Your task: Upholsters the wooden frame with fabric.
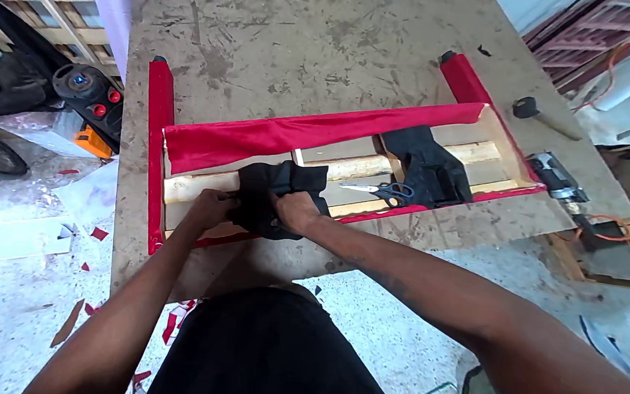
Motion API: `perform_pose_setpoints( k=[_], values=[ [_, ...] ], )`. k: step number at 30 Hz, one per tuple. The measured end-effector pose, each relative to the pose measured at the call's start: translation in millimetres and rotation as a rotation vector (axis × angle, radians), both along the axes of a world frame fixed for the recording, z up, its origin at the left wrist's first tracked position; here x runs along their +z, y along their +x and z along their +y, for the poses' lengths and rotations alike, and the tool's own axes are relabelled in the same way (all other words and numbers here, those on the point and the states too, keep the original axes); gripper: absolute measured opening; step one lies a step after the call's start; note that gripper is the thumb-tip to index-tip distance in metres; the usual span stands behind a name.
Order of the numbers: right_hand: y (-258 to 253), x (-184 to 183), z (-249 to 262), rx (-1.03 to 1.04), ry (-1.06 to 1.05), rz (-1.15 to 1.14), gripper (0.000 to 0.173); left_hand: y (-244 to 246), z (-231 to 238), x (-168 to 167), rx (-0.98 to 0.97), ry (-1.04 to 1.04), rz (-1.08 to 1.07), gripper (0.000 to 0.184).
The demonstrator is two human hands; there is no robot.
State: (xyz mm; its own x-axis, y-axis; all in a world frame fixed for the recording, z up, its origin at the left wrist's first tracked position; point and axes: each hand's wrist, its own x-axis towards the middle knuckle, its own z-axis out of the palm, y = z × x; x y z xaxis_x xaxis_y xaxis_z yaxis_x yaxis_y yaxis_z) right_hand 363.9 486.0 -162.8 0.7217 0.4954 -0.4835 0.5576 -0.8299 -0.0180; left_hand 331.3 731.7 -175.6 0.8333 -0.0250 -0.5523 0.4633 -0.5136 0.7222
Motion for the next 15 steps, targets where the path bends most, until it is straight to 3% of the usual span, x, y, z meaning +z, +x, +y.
perform_pose_setpoints(
  k=[3, 7, 10, 13, 15],
  values=[
    [0, 2, -2, -0.024, 0.023, 0.019, 0.077, -7, 13, 9, -0.07, 0.134, -0.08, 0.036],
    [5, 3, -6, -0.004, 0.064, 0.038, 0.075, -17, 7, 58, -0.118, 0.38, -0.273, 0.036],
    [9, 6, -9, 0.018, 0.079, 0.08, 0.07, -22, -21, 90, -0.214, 0.446, -0.526, 0.029],
    [11, 7, -19, 0.013, 0.2, 0.12, 0.038, -24, -61, 88, -0.508, 0.419, -0.804, 0.024],
    [8, 13, -34, 0.021, 0.359, 0.134, 0.019, -26, -88, 68, -0.773, 0.449, -0.821, 0.024]
  ],
)
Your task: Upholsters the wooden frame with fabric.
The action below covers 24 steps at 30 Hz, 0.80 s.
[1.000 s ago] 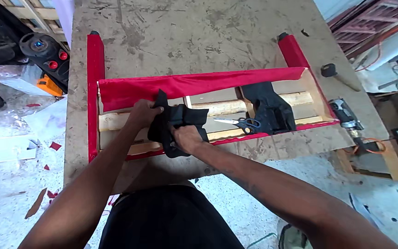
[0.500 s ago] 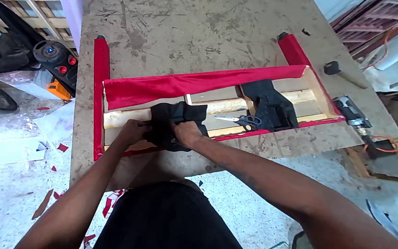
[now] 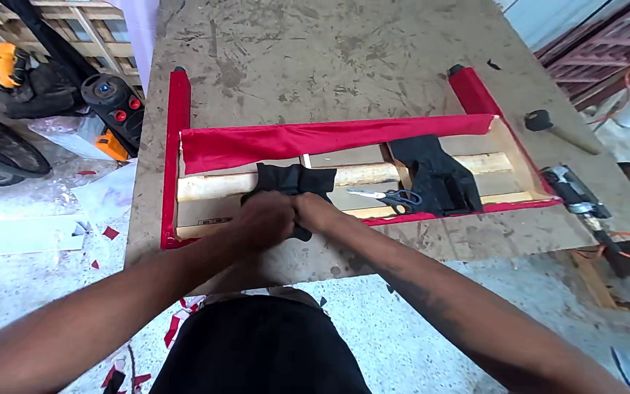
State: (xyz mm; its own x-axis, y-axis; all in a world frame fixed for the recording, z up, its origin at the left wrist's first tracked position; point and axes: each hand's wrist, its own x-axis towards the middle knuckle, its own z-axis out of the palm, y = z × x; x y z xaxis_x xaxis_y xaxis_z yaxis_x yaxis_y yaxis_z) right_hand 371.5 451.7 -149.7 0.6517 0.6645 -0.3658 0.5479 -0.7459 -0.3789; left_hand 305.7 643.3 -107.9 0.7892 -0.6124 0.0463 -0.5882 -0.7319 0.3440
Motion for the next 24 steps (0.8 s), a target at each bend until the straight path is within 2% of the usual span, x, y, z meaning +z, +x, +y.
perform_pose_setpoints(
  k=[2, 5, 8, 13, 15, 16, 18, 20, 22, 24],
  values=[
    [-8, 14, -21, -0.02, 0.136, 0.004, 0.025, -1, -15, -32, -0.148, 0.194, 0.063, 0.035],
    [-33, 45, -62, -0.225, 0.303, -0.011, 0.029, 1, -21, -62, -0.21, 0.398, 0.158, 0.042],
    [-66, 64, -119, -0.509, 0.445, -0.049, 0.028, 9, -27, -56, -0.229, 0.49, 0.202, 0.054],
    [-116, 56, -227, -0.892, 0.588, -0.113, 0.027, 27, -32, -36, -0.253, 0.515, 0.357, 0.059],
    [-119, 52, -273, -1.001, 0.626, -0.128, 0.026, 35, -40, -15, -0.044, 0.313, 0.507, 0.059],
    [-113, 52, -303, -1.064, 0.637, -0.15, 0.025, 40, -52, -8, 0.12, 0.125, 0.622, 0.061],
    [-91, 42, -372, -1.18, 0.66, -0.202, 0.023, 42, -83, -10, 0.526, -0.381, 0.9, 0.061],
    [-58, 22, -452, -1.234, 0.641, -0.25, 0.024, 35, -119, -19, 0.886, -0.842, 0.979, 0.054],
    [-21, 4, -543, -1.223, 0.587, -0.318, 0.026, 32, -159, -20, 1.021, -1.022, 0.924, 0.056],
    [30, -19, -631, -1.144, 0.521, -0.412, 0.031, 37, -186, -18, 1.108, -1.011, 0.844, 0.058]
  ],
)
